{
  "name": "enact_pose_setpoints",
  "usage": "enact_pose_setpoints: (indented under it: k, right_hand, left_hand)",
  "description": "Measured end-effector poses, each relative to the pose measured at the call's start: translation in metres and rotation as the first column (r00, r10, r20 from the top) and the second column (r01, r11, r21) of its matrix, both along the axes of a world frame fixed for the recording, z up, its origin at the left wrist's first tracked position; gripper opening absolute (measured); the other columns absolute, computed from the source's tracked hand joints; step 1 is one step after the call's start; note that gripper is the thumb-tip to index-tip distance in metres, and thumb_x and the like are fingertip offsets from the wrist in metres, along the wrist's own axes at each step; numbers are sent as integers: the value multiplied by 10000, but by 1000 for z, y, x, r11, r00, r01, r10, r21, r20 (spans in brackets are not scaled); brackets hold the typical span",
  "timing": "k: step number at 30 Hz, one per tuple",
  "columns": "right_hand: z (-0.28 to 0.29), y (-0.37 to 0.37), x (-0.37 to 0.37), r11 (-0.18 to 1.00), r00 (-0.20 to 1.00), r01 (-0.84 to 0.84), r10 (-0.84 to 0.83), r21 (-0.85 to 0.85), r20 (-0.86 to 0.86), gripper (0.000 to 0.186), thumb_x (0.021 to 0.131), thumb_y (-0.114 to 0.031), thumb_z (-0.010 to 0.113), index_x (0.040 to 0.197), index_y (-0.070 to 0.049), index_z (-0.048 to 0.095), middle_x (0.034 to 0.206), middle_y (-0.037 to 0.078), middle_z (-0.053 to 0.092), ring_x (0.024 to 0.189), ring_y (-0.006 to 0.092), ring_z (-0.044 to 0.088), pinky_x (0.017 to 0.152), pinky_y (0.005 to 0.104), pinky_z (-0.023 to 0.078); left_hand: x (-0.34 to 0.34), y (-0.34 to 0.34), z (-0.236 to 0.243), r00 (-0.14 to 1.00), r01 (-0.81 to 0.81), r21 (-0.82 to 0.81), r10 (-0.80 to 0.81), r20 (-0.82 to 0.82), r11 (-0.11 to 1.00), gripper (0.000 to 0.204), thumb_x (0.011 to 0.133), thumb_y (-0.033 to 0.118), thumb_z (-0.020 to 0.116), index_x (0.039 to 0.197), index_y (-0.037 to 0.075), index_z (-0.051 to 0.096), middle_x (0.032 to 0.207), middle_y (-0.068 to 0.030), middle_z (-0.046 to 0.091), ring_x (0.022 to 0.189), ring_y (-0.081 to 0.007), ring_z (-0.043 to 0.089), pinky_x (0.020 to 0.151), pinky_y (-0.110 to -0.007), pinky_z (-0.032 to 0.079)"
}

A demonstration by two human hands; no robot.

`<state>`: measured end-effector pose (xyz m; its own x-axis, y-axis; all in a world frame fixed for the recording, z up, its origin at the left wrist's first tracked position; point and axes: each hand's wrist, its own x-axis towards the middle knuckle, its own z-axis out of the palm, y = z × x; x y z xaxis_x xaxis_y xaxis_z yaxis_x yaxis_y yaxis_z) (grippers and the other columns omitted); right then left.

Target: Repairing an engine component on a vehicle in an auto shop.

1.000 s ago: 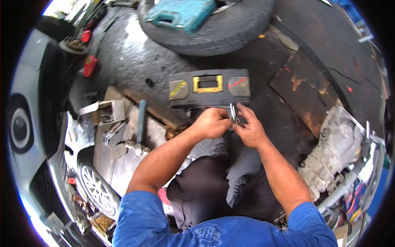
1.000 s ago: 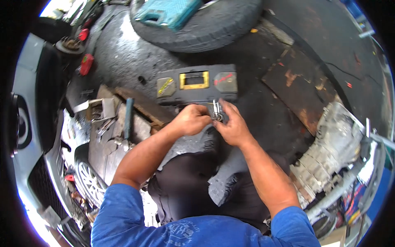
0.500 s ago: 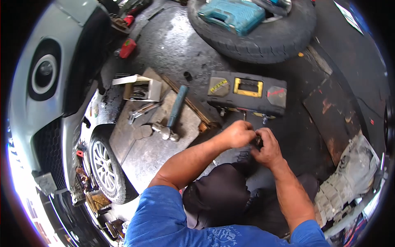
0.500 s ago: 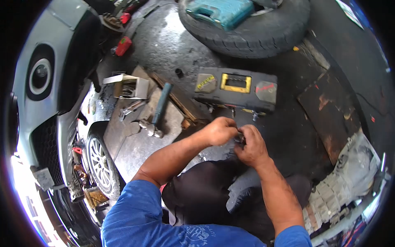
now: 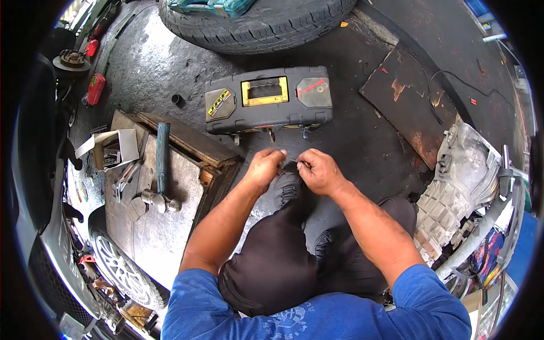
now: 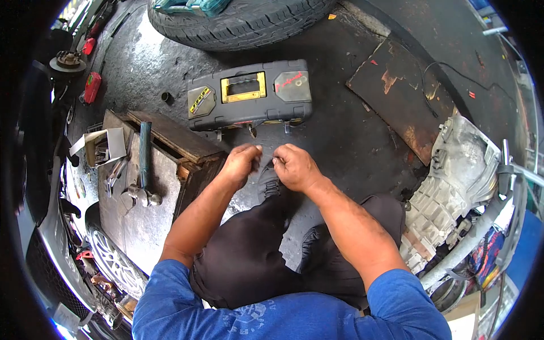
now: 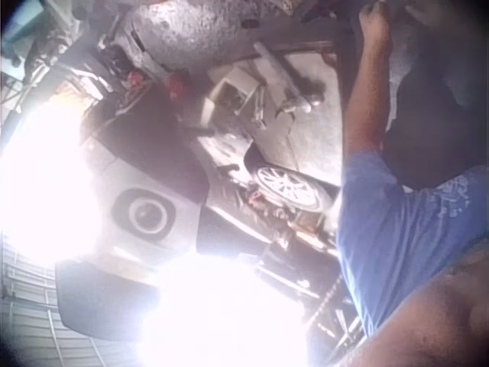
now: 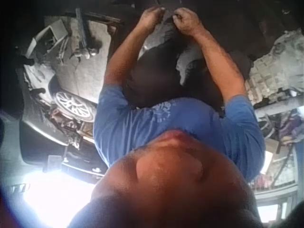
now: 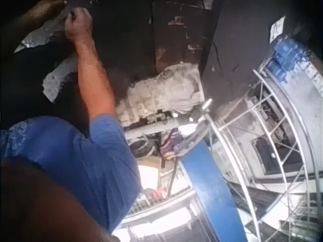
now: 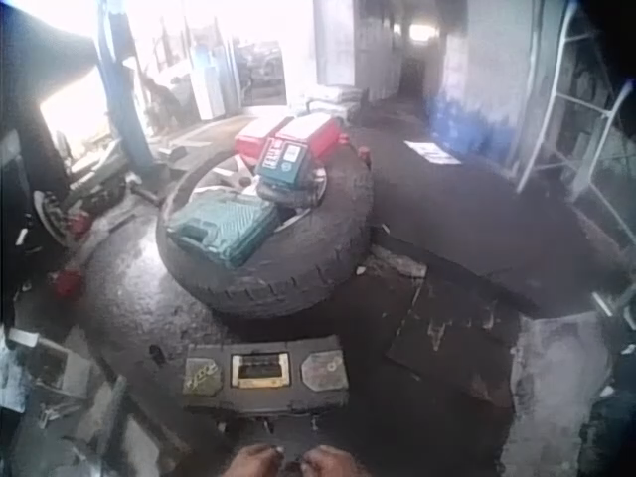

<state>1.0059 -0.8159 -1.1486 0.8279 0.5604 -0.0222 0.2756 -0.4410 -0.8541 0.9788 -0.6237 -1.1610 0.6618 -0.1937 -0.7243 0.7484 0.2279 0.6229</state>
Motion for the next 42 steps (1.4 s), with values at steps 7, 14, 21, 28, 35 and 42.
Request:
enact_pose_setpoints:
  k: [7,14,21,28,35,42]
  right_hand:
    - [-22,19,8,977,942,148,-186,-152,-279,156,854,-166,619,913,-23,637,900,175,673,846,333,657,751,395,517]
    - [-33,32,24,963,969,101,-152,-251,-193,173,847,-190,613,925,-36,620,936,190,664,912,395,633,800,475,502]
    - [-39,62,28,958,972,122,-168,-258,-164,150,844,-171,594,914,-38,595,950,196,651,924,396,627,799,489,497]
    - [-39,65,22,933,947,193,-258,-303,-193,152,837,-170,596,913,-39,599,951,199,657,913,408,628,800,494,500]
    - [-36,69,28,908,942,190,-276,-372,-191,161,840,-169,576,918,-30,603,962,216,660,924,415,632,817,499,505]
    - [-41,84,33,878,939,257,-325,-404,-109,200,834,-202,571,902,-16,599,937,242,654,888,445,630,804,526,503]
  left_hand:
    - [9,24,-87,871,-479,379,375,317,792,478,780,175,759,1154,-78,602,1068,-161,664,979,-245,599,886,-359,460]
    - [23,7,-66,902,-420,109,428,-56,901,331,846,324,722,1042,74,632,928,-40,660,825,-154,593,675,-305,373]
    - [25,13,-66,881,-457,-101,433,-192,884,299,879,397,701,901,109,625,759,-34,634,678,-164,587,582,-301,370]
    - [27,10,-64,859,-494,-110,465,-215,862,321,916,420,645,821,116,614,685,-30,604,575,-178,527,536,-320,347]
    - [26,17,-70,895,-425,-61,409,-175,903,306,918,382,655,861,83,618,730,-51,641,628,-166,560,570,-319,379]
    - [30,8,-69,863,-479,63,483,-150,875,375,897,311,698,1033,-34,642,926,-108,686,756,-223,638,619,-337,462]
